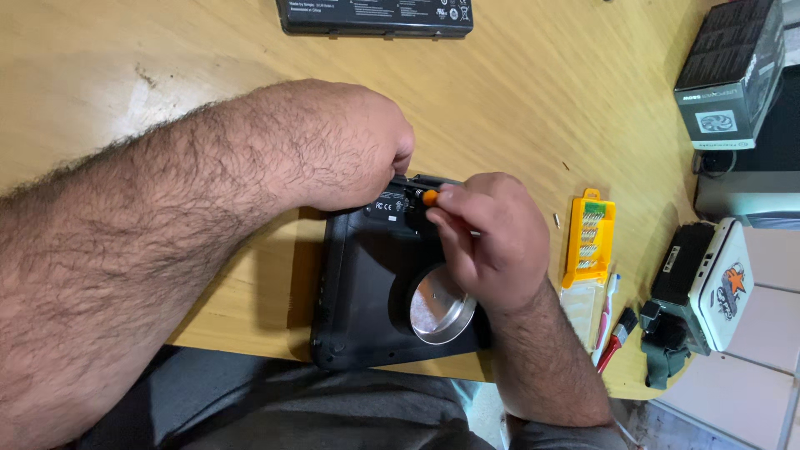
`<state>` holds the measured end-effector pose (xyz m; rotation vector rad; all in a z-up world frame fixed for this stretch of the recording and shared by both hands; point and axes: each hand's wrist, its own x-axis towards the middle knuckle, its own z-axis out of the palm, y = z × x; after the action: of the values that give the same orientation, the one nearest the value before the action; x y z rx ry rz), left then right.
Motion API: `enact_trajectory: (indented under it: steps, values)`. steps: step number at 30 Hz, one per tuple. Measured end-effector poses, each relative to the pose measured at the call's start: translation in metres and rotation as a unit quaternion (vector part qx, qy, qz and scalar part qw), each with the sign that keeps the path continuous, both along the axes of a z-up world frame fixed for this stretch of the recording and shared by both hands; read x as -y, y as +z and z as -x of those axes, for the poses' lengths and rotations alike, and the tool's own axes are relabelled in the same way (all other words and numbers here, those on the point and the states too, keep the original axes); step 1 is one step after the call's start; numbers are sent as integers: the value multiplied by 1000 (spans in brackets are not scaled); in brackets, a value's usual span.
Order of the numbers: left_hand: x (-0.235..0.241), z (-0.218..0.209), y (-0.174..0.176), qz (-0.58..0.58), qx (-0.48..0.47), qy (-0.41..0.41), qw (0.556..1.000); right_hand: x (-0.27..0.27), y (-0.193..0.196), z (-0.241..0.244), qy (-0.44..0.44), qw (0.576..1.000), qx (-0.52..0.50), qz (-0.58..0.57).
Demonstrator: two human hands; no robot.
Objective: The person uses a screwdriver to remove screws from the back of a black electronic device. They then remove the old battery, insert a new one, and close the back cover. Finally, they open the device to reveal a screen and internal components.
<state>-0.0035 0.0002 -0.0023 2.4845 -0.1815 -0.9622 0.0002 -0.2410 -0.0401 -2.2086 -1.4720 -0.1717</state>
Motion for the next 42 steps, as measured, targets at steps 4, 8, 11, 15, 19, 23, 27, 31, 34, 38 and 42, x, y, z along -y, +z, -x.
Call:
enact_trajectory:
  steps: [4, 8, 11, 15, 19, 23, 27, 31, 34, 38, 42]
  values:
    - [2, -3, 3, -25, -16, -14, 999, -5, 2, 4, -49, 999, 1, 12]
    - [1, -1, 0, -3, -6, -8, 1000, -9, 9, 7, -85, 995, -55, -8]
    - [2, -4, 5, -19, -18, -28, 999, -1, 8, 6, -120, 992, -17, 40]
    - [-2, -1, 8, -22, -14, -34, 999, -7, 8, 9, -126, 986, 60, 88]
    - [2, 6, -8, 47, 110, -65, 991, -1, 6, 10, -154, 983, 63, 82]
    - [20, 1, -39, 178, 275, -63, 943, -2, 3, 11, -137, 987, 61, 59]
    - [21, -2, -33, 153, 216, -58, 963, -1, 5, 8, -130, 990, 20, 42]
    - [17, 0, -22, 138, 159, -61, 976, 5, -3, -1, -2, 987, -12, -163]
    - [17, 0, -26, 158, 164, -72, 971, 6, -5, 0, 23, 984, -38, -175]
    - [9, 3, -14, 156, 127, -67, 977, 3, -2, -5, 10, 986, 7, -164]
    - [3, 2, -12, 193, 98, -42, 975, 5, -3, -4, 16, 987, -15, -161]
